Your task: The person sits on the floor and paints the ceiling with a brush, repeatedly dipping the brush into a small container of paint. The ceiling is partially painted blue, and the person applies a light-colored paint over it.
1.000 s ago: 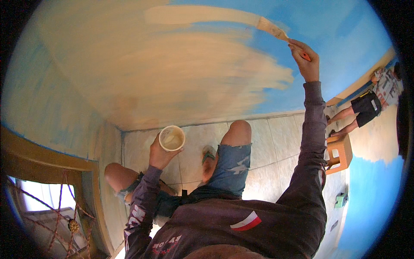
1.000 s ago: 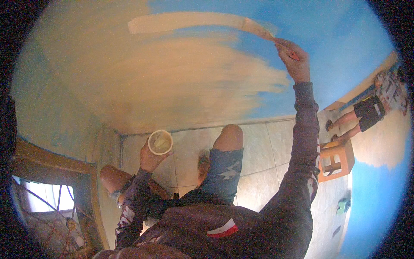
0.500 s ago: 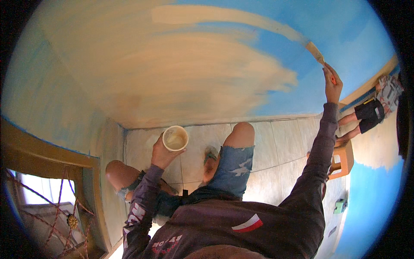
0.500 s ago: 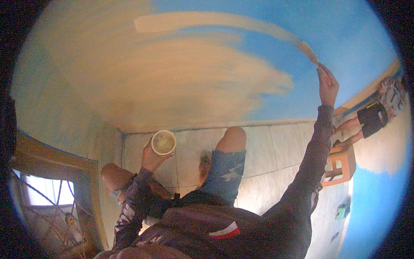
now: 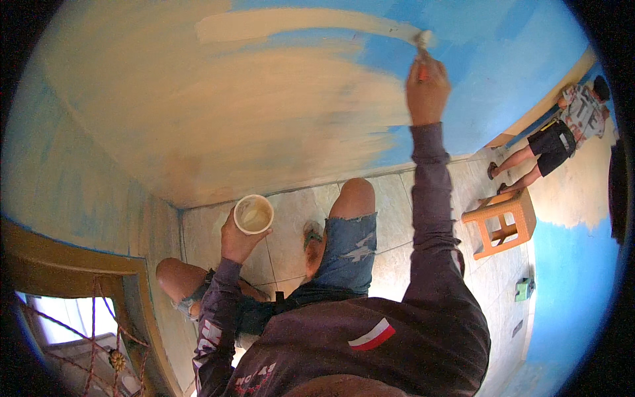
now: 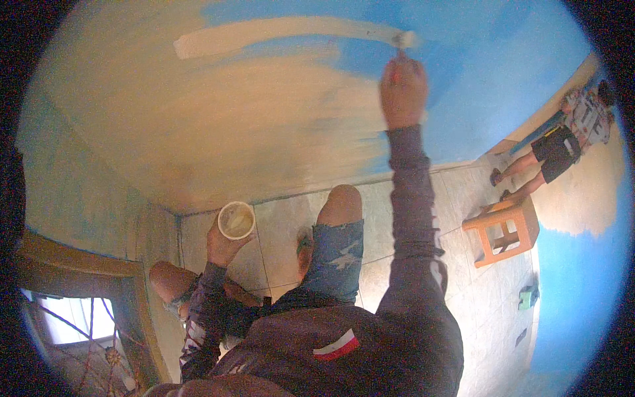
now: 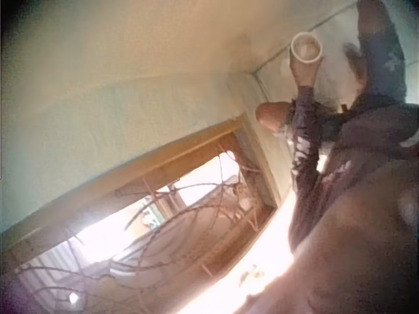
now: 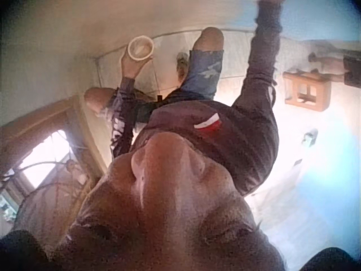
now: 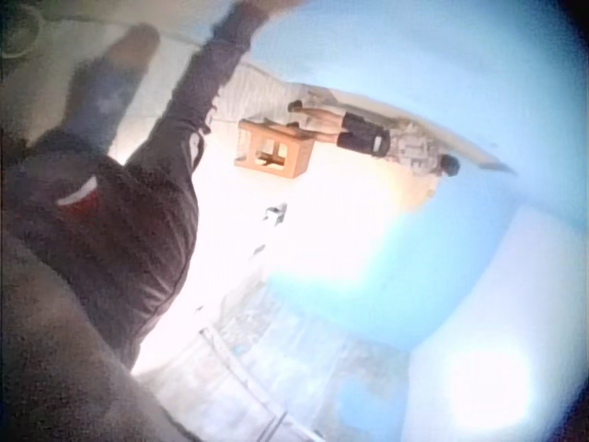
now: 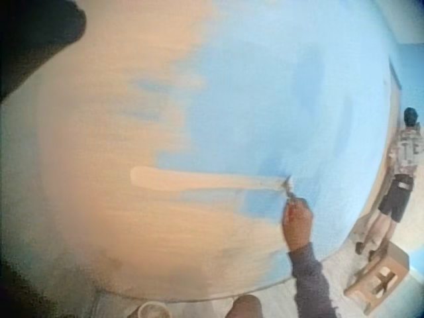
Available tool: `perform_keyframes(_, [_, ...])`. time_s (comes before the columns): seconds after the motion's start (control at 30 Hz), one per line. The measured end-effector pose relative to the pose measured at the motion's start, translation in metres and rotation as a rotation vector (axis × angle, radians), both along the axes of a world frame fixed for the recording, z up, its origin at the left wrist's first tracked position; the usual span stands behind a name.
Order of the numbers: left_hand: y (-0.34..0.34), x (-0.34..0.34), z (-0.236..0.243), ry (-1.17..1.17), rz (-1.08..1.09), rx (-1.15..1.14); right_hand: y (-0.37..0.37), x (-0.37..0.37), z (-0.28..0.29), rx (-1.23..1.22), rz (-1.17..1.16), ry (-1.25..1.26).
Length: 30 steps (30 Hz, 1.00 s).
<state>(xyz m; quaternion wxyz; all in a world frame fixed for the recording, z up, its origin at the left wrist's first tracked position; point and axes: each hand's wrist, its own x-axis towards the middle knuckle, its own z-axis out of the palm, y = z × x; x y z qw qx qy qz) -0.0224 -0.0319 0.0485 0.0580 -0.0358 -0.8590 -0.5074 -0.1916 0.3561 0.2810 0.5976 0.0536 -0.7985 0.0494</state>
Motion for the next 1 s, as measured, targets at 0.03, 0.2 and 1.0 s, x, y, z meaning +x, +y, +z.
perform_keyframes(0.03, [0.0, 0.0, -0.001, 0.005, 0.001, 0.007, -0.023, 0.001, -0.001, -0.038, 0.06, -0.029])
perform_keyframes(0.2, [-0.001, 0.001, -0.002, -0.001, 0.012, 0.06, -0.106, 0.018, 0.001, -0.062, 0.293, -0.049])
perform_keyframes(1.0, [0.001, -0.001, -0.005, -0.015, -0.005, 0.029, -0.181, -0.019, 0.012, -0.271, 1.004, -0.193])
